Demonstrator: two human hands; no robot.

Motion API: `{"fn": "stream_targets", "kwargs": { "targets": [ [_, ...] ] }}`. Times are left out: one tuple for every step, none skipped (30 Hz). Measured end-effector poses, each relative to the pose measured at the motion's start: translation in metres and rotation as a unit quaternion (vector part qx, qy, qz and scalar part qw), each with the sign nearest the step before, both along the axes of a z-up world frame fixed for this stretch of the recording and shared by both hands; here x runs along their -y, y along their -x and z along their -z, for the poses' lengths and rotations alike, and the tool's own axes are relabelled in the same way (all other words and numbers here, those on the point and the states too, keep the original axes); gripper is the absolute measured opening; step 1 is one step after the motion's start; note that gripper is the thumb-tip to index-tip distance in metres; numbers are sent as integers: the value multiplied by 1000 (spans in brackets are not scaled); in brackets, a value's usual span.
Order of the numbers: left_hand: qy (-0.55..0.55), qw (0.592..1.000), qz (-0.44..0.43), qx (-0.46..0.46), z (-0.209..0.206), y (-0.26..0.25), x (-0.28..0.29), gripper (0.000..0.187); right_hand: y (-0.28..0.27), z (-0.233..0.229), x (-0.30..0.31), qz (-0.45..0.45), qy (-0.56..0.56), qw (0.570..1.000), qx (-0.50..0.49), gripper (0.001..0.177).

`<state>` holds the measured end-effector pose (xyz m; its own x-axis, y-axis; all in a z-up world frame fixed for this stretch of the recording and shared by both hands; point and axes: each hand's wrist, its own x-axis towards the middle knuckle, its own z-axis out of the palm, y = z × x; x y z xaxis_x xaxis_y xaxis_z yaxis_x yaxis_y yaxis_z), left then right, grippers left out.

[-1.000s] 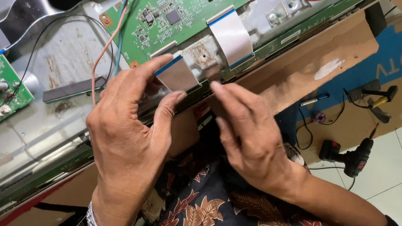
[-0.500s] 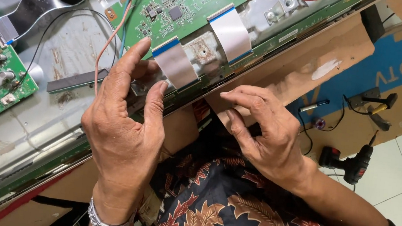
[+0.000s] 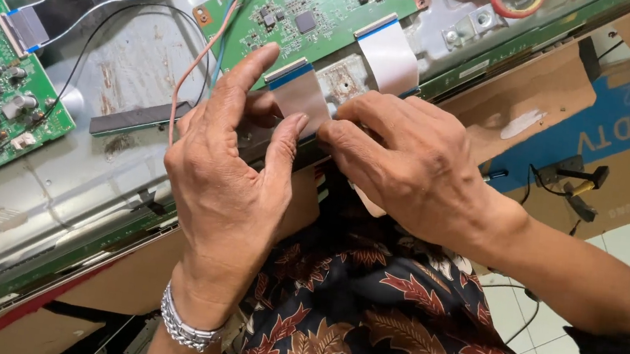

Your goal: The person peels the backing off a white adhesive strip and applies it to a connector on a green circuit board. They then use a multimeter to test the connection on the board.

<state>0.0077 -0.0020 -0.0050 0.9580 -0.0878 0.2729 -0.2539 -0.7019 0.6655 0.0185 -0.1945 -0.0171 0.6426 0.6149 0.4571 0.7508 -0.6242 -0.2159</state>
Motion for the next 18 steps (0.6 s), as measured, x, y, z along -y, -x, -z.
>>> {"fn": "stream_targets", "kwargs": {
  "targets": [
    [1,1000,-3,0,1,0,-1,53,-1,-3,-2,-3,1,1000,0,3],
    [7,1000,-7,-2,1,0,-1,54,-1,-5,-3,6,24,1000,5,5],
    [13,1000,-10,-4,2,0,-1,54,-1,-8,-4,16,48,999,10,8],
    [16,1000,-11,-6,3,1,-1,54,0,-10,-5,16,51,999,8,8],
    [19,1000,-10,-8,3,0,-1,53,-1,-11,-7,17,60,998,12,10],
    [22,1000,-10,-10,3,0,-1,52,-2,-13,-8,17,68,997,15,13],
    [24,1000,-11,-10,3,0,-2,52,-3,-12,-8,16,70,997,15,13],
    [26,1000,-12,-10,3,0,-1,52,-5,-10,-7,10,95,995,23,10],
    [28,999,-12,-11,3,0,-1,52,-6,-8,-7,4,120,992,31,8],
    [28,999,-14,-13,3,1,-2,52,-7,-7,-7,3,120,992,30,8],
    [34,999,-14,-14,3,0,-2,53,-8,-7,-7,-12,123,992,20,6],
    [40,999,-14,-15,3,0,-2,53,-10,-7,-6,-26,125,992,11,3],
    [41,999,-14,-16,2,0,-2,53,-9,-7,-5,-26,126,992,10,3],
    [45,999,-16,-18,2,0,-1,53,-9,-6,-4,-35,113,993,1,3],
    [48,999,-18,-19,1,0,-1,52,-9,-6,-3,-43,99,994,-7,5],
    [48,999,-17,-19,1,0,-2,52,-8,-8,1,-42,99,994,-7,5],
    [46,998,-17,-24,0,-1,-2,52,-7,-9,4,-49,46,997,-23,8],
    [45,998,-18,-29,0,-2,-2,51,-6,-11,8,-57,-8,998,-38,11]
  ]
}}
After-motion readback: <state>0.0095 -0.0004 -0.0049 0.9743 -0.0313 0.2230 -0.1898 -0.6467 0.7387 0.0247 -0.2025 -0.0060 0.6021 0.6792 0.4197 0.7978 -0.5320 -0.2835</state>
